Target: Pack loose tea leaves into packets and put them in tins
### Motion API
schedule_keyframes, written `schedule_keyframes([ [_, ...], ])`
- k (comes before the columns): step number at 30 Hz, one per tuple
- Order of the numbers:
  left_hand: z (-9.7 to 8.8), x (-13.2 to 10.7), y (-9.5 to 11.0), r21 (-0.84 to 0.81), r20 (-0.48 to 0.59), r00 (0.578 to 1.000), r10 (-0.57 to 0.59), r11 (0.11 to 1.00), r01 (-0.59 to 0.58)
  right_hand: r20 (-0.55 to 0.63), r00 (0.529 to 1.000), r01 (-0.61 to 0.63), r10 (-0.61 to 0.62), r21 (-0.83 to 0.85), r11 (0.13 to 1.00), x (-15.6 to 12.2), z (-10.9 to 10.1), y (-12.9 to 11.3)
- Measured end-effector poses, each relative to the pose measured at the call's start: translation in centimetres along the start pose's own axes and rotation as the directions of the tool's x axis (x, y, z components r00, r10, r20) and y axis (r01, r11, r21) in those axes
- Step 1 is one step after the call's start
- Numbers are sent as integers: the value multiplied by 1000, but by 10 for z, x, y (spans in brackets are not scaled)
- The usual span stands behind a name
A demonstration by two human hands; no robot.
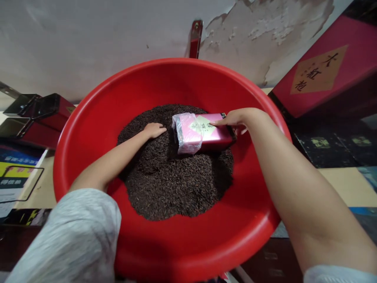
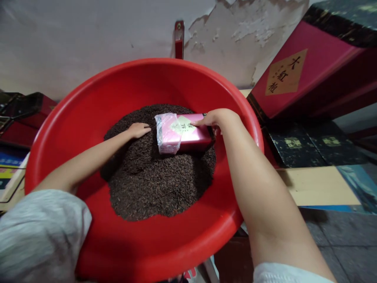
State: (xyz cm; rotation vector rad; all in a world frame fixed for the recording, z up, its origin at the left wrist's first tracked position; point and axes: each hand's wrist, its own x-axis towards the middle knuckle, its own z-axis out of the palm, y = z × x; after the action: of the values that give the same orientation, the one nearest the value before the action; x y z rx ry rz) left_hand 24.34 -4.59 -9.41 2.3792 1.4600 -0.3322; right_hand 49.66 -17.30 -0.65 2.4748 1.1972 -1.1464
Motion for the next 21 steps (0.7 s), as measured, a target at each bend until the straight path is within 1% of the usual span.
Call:
schedule_keyframes([
  [2,2,-21,-7,-49,4,1000,-28,998,28,-32,999,36,-35,32,999,0,3,-2],
  [3,3,-32,-12,-73,-16,998,-66,995,65,-39,998,48,-46,50,998,1,4,-3],
  [4,3,-43,-20,-94,-51,990,-133,987,128,-41,998,52,-49,62,997,2,5,-4],
  [5,4,-54,-28,-114,-91,969,-230,969,220,-41,998,51,-48,65,997,3,6,-4],
  [6,6,-65,-37,-138,-126,929,-347,934,330,-41,998,47,-44,61,997,4,6,-4],
  [8,15,-83,-51,-195,-153,812,-563,823,533,-46,998,39,-38,34,999,6,6,-4],
  [9,21,-90,-55,-225,-149,759,-633,770,597,-45,998,36,-36,11,999,7,5,-4],
  [10,28,-94,-56,-256,-144,718,-681,726,638,-40,999,33,-34,-17,999,8,4,-4],
  [12,43,-97,-49,-321,-143,657,-741,662,677,-30,999,31,-34,-78,996,7,1,-5],
  [14,56,-94,-34,-394,-133,595,-792,593,702,-23,999,27,-30,-128,991,3,0,-7],
  [15,60,-92,-25,-431,-116,572,-812,560,708,-21,999,27,-30,-139,990,0,0,-8],
  [16,63,-90,-17,-467,-93,559,-824,532,706,-21,999,29,-33,-145,989,-4,0,-10],
  [17,65,-89,-10,-501,-68,556,-829,510,699,-21,999,31,-35,-146,989,-7,0,-11],
  [19,66,-88,1,-555,-26,560,-828,478,681,-24,999,31,-35,-144,989,-11,1,-14],
  [21,64,-90,7,-590,-2,564,-826,457,666,-24,999,29,-33,-147,989,-11,2,-15],
])
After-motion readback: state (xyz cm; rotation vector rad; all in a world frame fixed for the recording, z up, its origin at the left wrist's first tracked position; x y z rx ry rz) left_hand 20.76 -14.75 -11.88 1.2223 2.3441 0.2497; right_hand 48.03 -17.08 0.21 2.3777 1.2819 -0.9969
